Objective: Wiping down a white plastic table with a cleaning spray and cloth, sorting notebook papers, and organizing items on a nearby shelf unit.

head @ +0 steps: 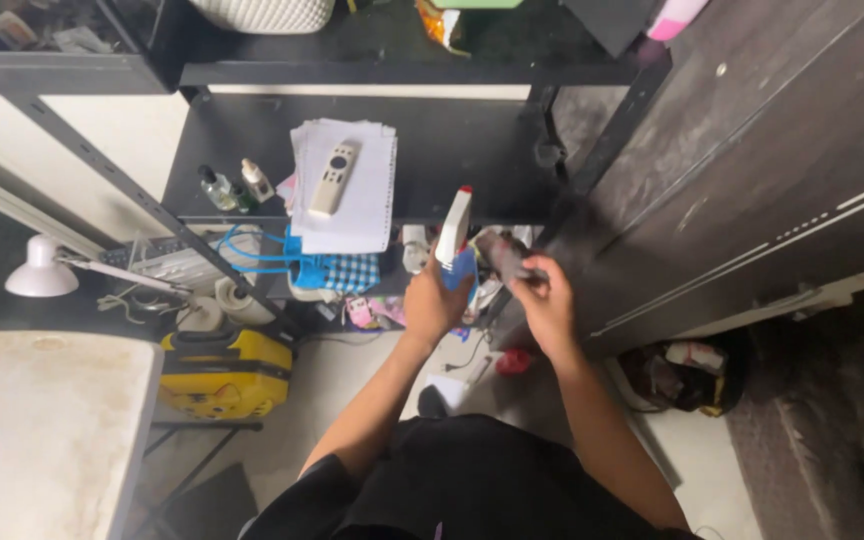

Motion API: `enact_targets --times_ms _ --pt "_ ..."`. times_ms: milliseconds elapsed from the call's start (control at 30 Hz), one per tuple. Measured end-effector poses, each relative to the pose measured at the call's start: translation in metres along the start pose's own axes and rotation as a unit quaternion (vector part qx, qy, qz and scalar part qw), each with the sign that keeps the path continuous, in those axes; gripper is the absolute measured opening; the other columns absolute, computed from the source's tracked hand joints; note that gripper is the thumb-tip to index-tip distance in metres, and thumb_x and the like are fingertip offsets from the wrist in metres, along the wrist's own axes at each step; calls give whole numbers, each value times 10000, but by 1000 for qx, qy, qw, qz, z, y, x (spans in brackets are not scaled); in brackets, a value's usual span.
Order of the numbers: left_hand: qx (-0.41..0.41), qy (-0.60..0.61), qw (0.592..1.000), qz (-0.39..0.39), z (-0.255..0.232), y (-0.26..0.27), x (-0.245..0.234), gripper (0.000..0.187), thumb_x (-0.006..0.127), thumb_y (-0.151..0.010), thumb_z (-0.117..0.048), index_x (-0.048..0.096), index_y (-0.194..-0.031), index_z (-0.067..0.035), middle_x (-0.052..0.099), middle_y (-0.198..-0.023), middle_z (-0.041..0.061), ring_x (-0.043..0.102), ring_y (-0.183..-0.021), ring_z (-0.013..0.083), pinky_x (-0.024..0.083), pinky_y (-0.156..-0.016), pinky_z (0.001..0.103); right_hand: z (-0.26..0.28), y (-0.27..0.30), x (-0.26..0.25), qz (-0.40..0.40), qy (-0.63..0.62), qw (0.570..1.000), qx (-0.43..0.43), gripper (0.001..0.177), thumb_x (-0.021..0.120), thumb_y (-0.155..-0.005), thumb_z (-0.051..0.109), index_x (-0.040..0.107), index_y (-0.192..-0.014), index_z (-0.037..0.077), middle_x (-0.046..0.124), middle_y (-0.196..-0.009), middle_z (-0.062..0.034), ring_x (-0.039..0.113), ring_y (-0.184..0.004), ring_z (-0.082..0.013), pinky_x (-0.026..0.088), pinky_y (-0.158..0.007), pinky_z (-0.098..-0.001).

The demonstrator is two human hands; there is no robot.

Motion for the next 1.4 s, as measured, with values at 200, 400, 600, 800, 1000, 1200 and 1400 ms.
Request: enact_targets --times_ms 200,400,600,800,1000,1200,1400 --pt "-12 -6 999 -29 -48 -58 2 765 774 -823 -373 480 -1492 -147 735 -847 242 714 -774 450 559 -668 529 83 -54 34 -79 171 954 -232 225 762 -851 -62 650 -1001 63 566 -1008 -27 594 -893 -125 512 -691 -238" --pt "-13 -58 996 -68 -31 -118 52 858 767 -840 -416 399 -1536 -75 734 -999 250 709 -848 449 560 -727 532 30 -120 19 -134 209 940 -236 164 750 -909 -17 668 -1024 66 589 -856 -21 530 -748 -123 462 -669 -265" --pt "6 -53 995 -79 -23 -147 82 866 760 -837 -395 386 -1545 -63 730 -1080 229 715 -866 440 570 -738 518 12 -139 20 -89 344 883 -308 339 669 -840 -86 664 -1150 50 683 -1158 -164 647 -1117 -367 516 -960 -417" --pt "29 -42 992 -112 -6 -160 115 806 779 -873 -447 440 -1489 -54 735 -1089 240 722 -892 439 582 -740 494 -14 -132 17 7 340 911 -231 563 717 -828 -34 546 -1363 13 563 -1411 -211 537 -1333 -399 456 -1098 -437" --pt "-50 13 999 1 27 -140 140 956 744 -884 -319 202 -1582 43 636 -1278 321 657 -1078 478 546 -881 501 -3 -120 21 134 386 902 -138 996 782 -658 -15 286 -1522 -17 240 -1617 -248 285 -1478 -428 309 -1147 -476" --pt "0 82 996 38 58 -124 140 1053 644 -807 -88 -39 -1593 68 274 -1625 326 497 -1341 488 500 -994 461 -17 -92 24 104 313 920 -212 799 701 -847 17 347 -1562 2 199 -1700 -262 252 -1572 -420 319 -1223 -438" --pt "15 97 995 10 69 -64 90 888 685 -861 -114 199 -1598 -16 411 -1575 308 554 -1290 465 513 -1004 465 -90 -10 2 114 339 929 -89 701 692 -865 99 425 -1508 27 407 -1573 -247 369 -1478 -394 308 -1193 -453"
Point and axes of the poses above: each hand's wrist, its own y-axis away from the middle knuckle, its own x-axis out of the palm, z = x × y, the point moved 2 cm from there along -y, towards the middle knuckle
